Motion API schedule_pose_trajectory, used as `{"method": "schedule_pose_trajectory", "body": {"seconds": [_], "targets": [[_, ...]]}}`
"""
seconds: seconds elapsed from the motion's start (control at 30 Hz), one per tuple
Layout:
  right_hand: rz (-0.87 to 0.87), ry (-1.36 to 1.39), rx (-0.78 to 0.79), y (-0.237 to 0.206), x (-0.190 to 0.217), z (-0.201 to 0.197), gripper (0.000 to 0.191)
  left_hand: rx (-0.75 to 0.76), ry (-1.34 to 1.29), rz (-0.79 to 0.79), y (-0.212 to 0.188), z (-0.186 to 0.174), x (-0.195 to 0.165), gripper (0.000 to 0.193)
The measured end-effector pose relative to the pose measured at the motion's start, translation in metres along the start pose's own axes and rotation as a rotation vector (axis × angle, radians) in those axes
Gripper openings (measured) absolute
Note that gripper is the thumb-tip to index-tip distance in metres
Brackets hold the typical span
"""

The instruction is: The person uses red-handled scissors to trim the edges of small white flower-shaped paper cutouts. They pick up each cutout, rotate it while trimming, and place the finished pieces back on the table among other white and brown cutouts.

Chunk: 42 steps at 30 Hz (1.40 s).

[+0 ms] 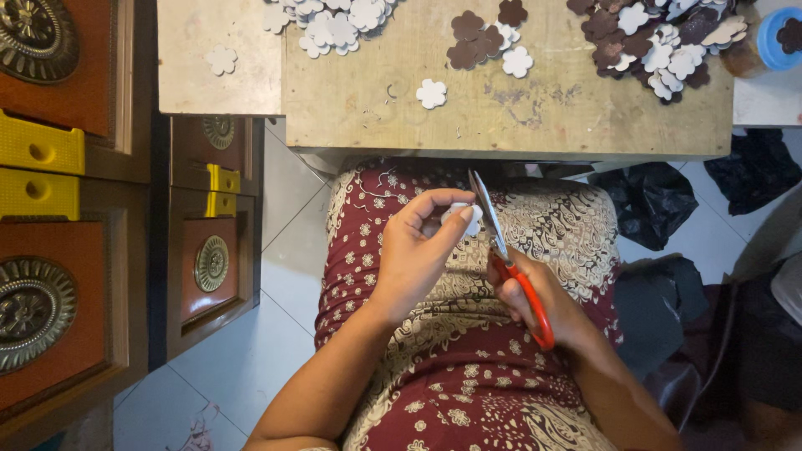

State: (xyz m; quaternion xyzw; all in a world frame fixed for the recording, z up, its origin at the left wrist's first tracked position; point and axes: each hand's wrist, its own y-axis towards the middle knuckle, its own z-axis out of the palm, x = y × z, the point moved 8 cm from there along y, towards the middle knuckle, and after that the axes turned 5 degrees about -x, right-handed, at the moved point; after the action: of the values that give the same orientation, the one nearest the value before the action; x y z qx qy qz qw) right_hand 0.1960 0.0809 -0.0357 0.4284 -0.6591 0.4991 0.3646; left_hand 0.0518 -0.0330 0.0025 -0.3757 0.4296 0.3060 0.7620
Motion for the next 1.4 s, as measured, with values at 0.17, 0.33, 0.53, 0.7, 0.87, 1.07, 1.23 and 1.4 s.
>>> {"method": "schedule_pose_trajectory", "body": {"seconds": [0.17, 0.33, 0.53, 0.7, 0.87, 1.07, 1.23, 1.4], "targets": [[-0.041, 0.041, 0.002, 0.0, 0.015, 0.0, 0.086, 0.014, -0.053, 0.017, 0.001, 0.001, 0.001, 0.035], [-0.087, -0.035, 0.005, 0.001, 0.026, -0.001, 0.087, 0.011, -0.097, 0.038, 0.001, 0.002, 0.0, 0.046], [-0.069, -0.061, -0.001, 0.0, 0.024, -0.001, 0.09, 0.004, -0.043, 0.024, -0.001, 0.002, -0.001, 0.044], [-0.066, -0.113, -0.03, 0.002, 0.023, -0.003, 0.096, 0.001, -0.006, 0.04, -0.003, 0.003, -0.006, 0.042], [-0.045, -0.065, -0.01, 0.0, 0.021, -0.002, 0.094, 0.0, 0.023, 0.02, -0.003, 0.003, -0.006, 0.042], [-0.033, -0.043, 0.009, 0.0, 0.018, 0.0, 0.087, -0.003, 0.012, 0.015, -0.002, 0.002, -0.007, 0.043], [-0.037, -0.056, 0.008, -0.001, 0.017, -0.002, 0.084, -0.011, 0.037, 0.0, -0.001, 0.0, -0.007, 0.043], [-0.052, -0.081, 0.017, 0.0, 0.02, -0.001, 0.09, -0.024, 0.045, -0.004, 0.0, -0.001, -0.008, 0.043]]}}
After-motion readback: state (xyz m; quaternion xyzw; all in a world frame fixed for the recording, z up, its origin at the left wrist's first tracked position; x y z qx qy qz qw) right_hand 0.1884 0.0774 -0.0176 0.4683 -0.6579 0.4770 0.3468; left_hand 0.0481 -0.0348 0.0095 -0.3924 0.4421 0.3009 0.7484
